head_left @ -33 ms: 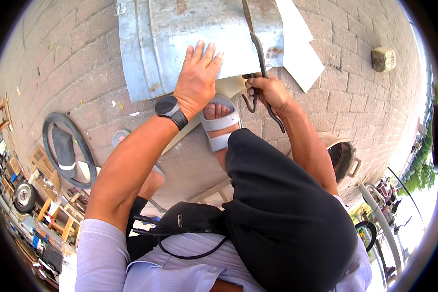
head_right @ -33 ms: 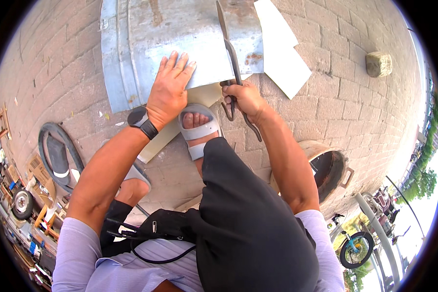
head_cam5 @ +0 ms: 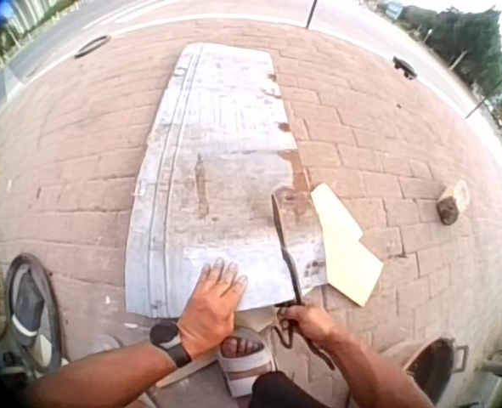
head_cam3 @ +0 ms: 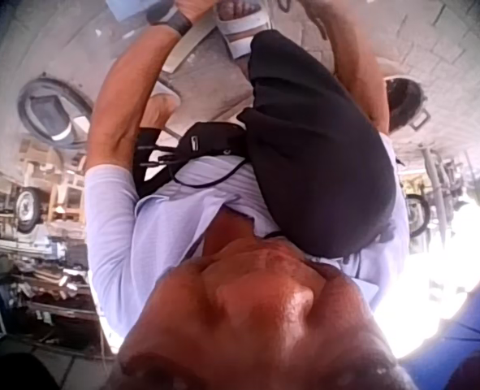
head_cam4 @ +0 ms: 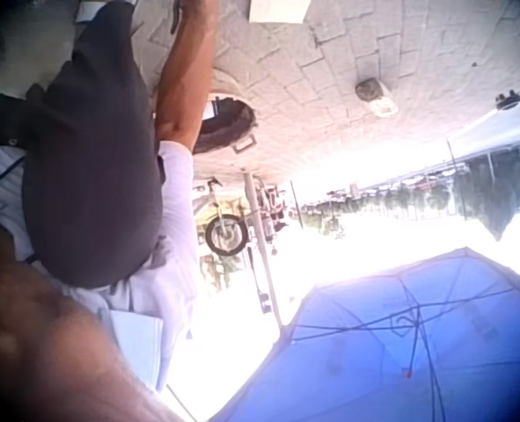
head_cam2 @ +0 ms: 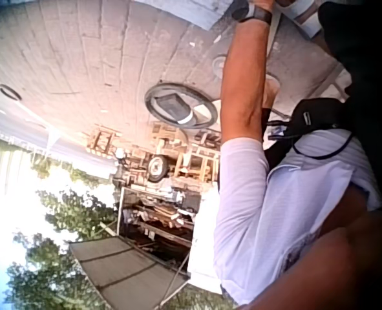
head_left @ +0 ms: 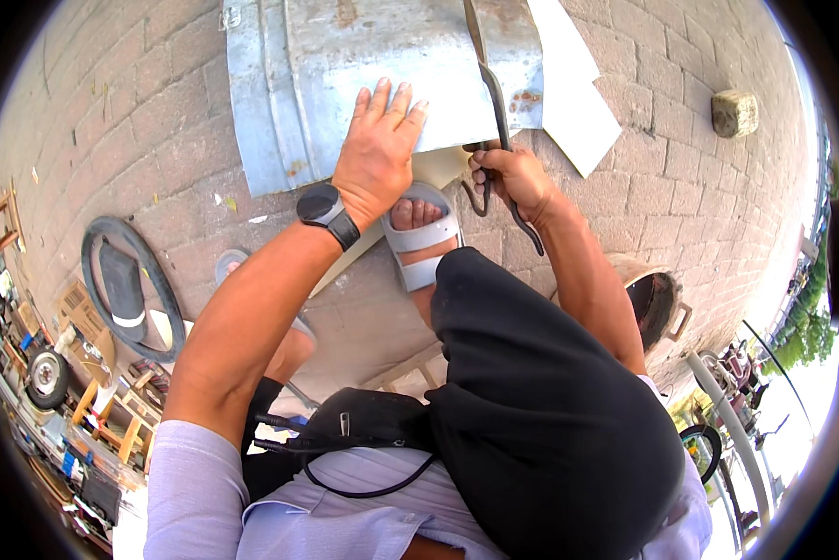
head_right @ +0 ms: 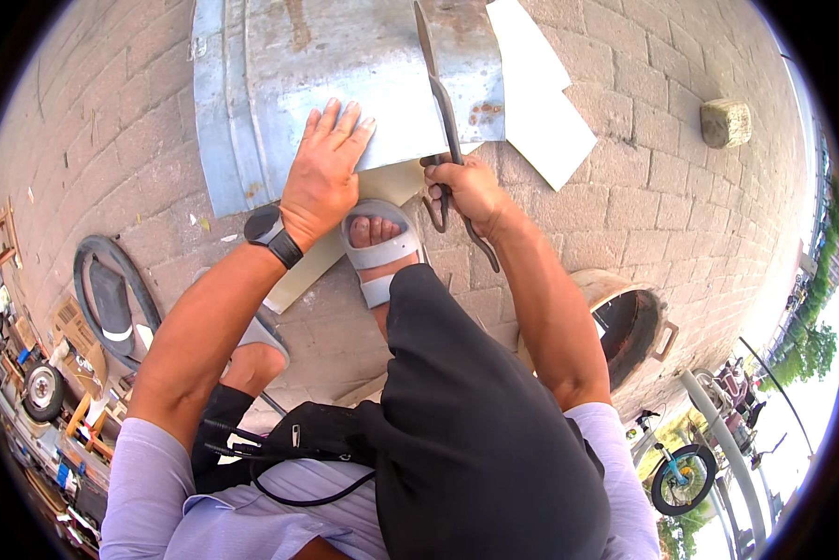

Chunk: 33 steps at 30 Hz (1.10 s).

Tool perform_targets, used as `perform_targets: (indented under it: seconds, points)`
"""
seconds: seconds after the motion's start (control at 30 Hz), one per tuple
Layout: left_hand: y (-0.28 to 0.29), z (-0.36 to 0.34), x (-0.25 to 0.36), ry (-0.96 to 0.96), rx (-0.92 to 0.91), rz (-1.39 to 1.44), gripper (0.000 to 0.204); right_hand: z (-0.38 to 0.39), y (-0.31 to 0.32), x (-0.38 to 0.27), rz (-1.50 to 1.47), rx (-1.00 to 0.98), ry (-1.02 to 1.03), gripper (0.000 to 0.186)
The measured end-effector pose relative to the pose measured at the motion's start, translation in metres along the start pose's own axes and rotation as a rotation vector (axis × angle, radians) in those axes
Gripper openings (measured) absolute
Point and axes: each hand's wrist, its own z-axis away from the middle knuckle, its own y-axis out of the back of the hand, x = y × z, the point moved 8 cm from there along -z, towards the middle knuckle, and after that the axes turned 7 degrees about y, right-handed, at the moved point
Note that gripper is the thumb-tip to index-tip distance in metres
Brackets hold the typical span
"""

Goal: The person sits on the ground and uses large metal shears to cut a rectangular sheet of galvanized metal. They hold the sheet steady with one hand while operating the shears with the other to trim the edges and separate a smaller piece.

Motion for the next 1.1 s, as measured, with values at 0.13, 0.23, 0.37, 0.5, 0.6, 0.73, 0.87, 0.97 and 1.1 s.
perform_targets:
  seconds: [0.13,0.23,0.37,0.5,0.6,0.73,0.87,0.97,1.1]
  points:
    - [0.002,0.001,0.0,0.007,-0.002,0.013,0.064,-0.001,-0.004,0.0,-0.042,-0.011,0.009,0.012]
    - [0.003,0.0,0.0,0.005,0.002,0.022,0.065,0.0,-0.006,-0.001,-0.036,0.005,0.01,0.014]
    - [0.004,-0.001,0.001,0.013,-0.006,0.04,0.065,0.001,-0.009,-0.001,-0.057,0.011,0.03,0.015]
    - [0.004,-0.001,0.001,0.018,-0.008,0.039,0.065,0.002,-0.011,-0.001,-0.063,0.035,0.007,0.013]
    - [0.004,-0.001,0.0,0.021,-0.007,0.04,0.065,0.003,-0.014,-0.004,-0.015,0.068,-0.015,0.01]
    - [0.003,-0.001,0.002,0.024,-0.006,0.046,0.065,0.003,-0.01,-0.003,0.059,0.134,-0.029,0.014]
    - [0.002,-0.003,0.002,0.03,-0.011,0.045,0.065,0.003,-0.006,-0.004,0.148,0.17,-0.032,0.015]
    - [0.002,-0.003,0.002,0.028,-0.007,0.045,0.064,0.004,-0.005,-0.01,0.288,0.173,0.043,0.014]
    - [0.001,-0.003,0.003,0.029,-0.01,0.053,0.064,0.01,0.004,-0.014,0.678,0.183,0.255,0.018]
